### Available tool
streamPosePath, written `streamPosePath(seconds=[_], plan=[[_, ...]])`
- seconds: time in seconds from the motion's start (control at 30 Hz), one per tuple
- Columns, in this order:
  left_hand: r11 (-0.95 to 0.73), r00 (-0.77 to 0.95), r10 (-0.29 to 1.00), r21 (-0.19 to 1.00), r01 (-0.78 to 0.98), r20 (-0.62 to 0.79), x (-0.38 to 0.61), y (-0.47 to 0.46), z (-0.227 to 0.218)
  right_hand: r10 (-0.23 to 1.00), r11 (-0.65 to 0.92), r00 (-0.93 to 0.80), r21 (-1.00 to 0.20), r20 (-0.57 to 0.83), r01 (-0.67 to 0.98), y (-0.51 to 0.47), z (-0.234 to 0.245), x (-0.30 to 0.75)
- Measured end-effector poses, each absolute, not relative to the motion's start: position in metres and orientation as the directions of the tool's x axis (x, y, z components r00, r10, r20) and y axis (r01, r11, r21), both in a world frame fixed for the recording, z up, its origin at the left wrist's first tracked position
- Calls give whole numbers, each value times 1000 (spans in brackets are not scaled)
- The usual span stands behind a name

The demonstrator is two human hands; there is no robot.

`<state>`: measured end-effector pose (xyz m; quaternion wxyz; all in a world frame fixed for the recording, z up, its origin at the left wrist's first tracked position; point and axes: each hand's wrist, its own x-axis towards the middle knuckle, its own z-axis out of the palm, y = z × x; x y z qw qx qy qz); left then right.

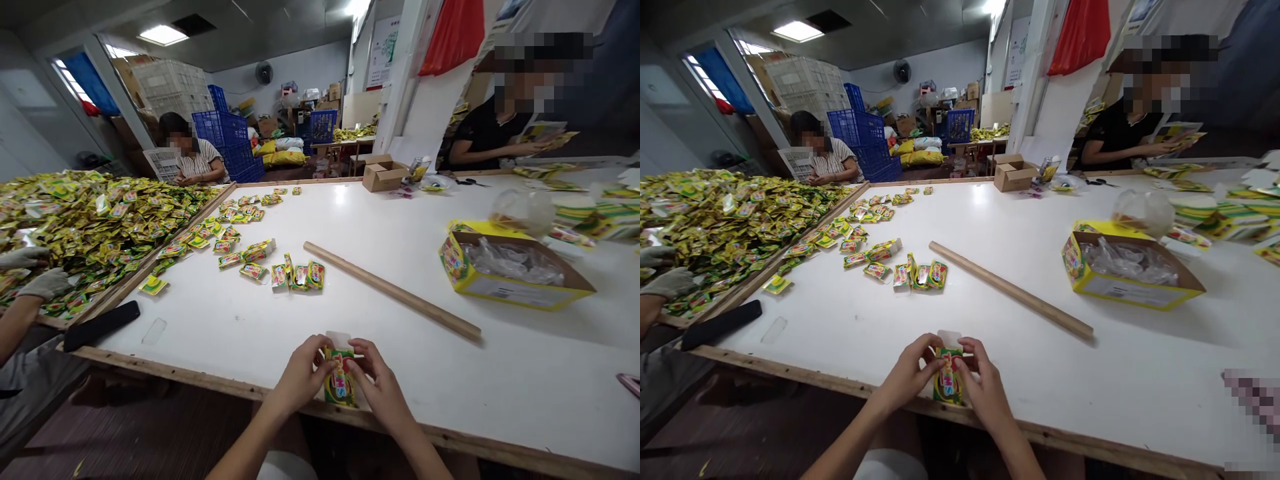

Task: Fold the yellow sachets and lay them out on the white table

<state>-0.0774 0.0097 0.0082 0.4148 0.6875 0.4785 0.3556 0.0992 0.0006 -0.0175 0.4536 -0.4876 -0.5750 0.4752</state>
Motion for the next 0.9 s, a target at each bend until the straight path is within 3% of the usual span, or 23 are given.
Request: streamPosePath(seconds=[0.2,0.33,0.43,0.6,0.73,0.9], plan=[[-274,394,917,821,500,66,-80,26,20,951,259,-271,-865,150,430,20,0,104],[-288,427,903,794,535,40,-78,28,20,927,332,-331,-793,176,510,29,3,101],[-199,358,933,893,403,46,-75,21,12,951,258,-267,-873,154,415,25,-4,99],[-16,233,972,999,42,6,-69,5,-8,998,70,-9,-995,70,66,12,-25,95],[5,234,972,998,65,-20,-71,5,-12,994,101,-37,-994,100,27,9,-28,96],[-29,218,976,994,106,5,-72,9,-7,987,96,-142,-986,76,134,11,-18,94]])
